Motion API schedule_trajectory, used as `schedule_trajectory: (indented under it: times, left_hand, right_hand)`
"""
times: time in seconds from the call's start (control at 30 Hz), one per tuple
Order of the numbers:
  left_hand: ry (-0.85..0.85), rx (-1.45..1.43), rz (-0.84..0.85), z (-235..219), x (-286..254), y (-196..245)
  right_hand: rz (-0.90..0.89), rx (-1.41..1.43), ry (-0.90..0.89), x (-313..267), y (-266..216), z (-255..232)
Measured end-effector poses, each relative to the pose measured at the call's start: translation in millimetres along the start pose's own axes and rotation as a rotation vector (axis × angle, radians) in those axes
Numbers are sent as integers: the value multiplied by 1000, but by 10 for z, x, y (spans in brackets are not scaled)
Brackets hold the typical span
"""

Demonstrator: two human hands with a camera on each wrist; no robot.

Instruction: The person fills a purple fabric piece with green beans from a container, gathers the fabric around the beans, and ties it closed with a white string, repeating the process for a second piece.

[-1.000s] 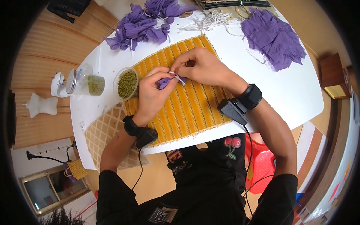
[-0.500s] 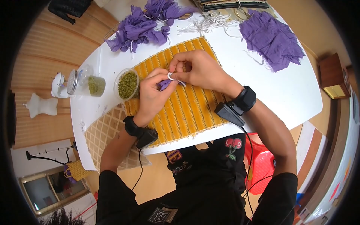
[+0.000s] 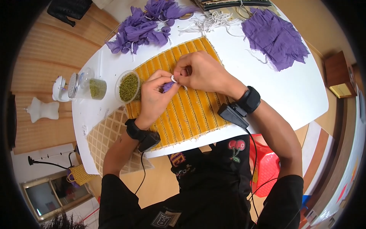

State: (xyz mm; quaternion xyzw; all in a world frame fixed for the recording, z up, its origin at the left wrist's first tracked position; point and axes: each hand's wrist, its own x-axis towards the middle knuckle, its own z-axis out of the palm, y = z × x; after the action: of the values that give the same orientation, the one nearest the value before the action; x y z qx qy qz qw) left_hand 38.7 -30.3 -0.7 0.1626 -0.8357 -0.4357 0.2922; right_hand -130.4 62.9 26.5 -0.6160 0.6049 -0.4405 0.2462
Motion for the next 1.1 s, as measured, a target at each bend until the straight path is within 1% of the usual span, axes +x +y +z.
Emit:
schedule_trajectory:
  times: [0.03, 0.1, 0.13, 0.2, 0.33, 0.4, 0.43, 0.5, 0.53, 0.7, 0.83, 0.93, 1.03, 1.1]
  left_hand:
    - [29, 6, 27, 8, 4, -16]
    - [30, 6, 33, 10, 8, -22]
    - [35, 5, 37, 10, 11, -25]
    - [41, -9, 26, 20, 6, -37]
    - [48, -20, 7, 24, 3, -29]
    - [43, -16, 3, 17, 5, -8]
    - [40, -11, 0, 12, 6, 5]
    - [12, -10, -20, -13, 2, 35]
    - [-19, -9, -38, -21, 1, 41]
    - [0, -16, -19, -4, 0, 38]
    - [-3, -13, 3, -8, 0, 3]
    - [-11, -2, -18, -9, -8, -22]
    - [0, 3, 4, -4, -5, -18]
    - [5, 8, 6, -3, -2, -6]
  right_hand:
    - [2, 0, 5, -1, 27, 0]
    - [27, 97, 25, 4, 74, -12]
    - [27, 97, 28, 12, 87, -31]
    - [114, 186, 43, 24, 105, -61]
    - [117, 175, 62, 31, 119, -54]
    - [19, 97, 92, 37, 122, -40]
    - [19, 98, 91, 31, 99, -44]
    - [83, -3, 69, 21, 18, -60]
    - [81, -3, 67, 24, 29, -60]
    - [49, -69, 98, 19, 91, -26]
    - [78, -64, 68, 16, 68, -42]
    - [121, 8, 36, 21, 34, -53]
    - [157, 89, 51, 24, 21, -42]
    - [188, 126, 16, 29, 13, -48]
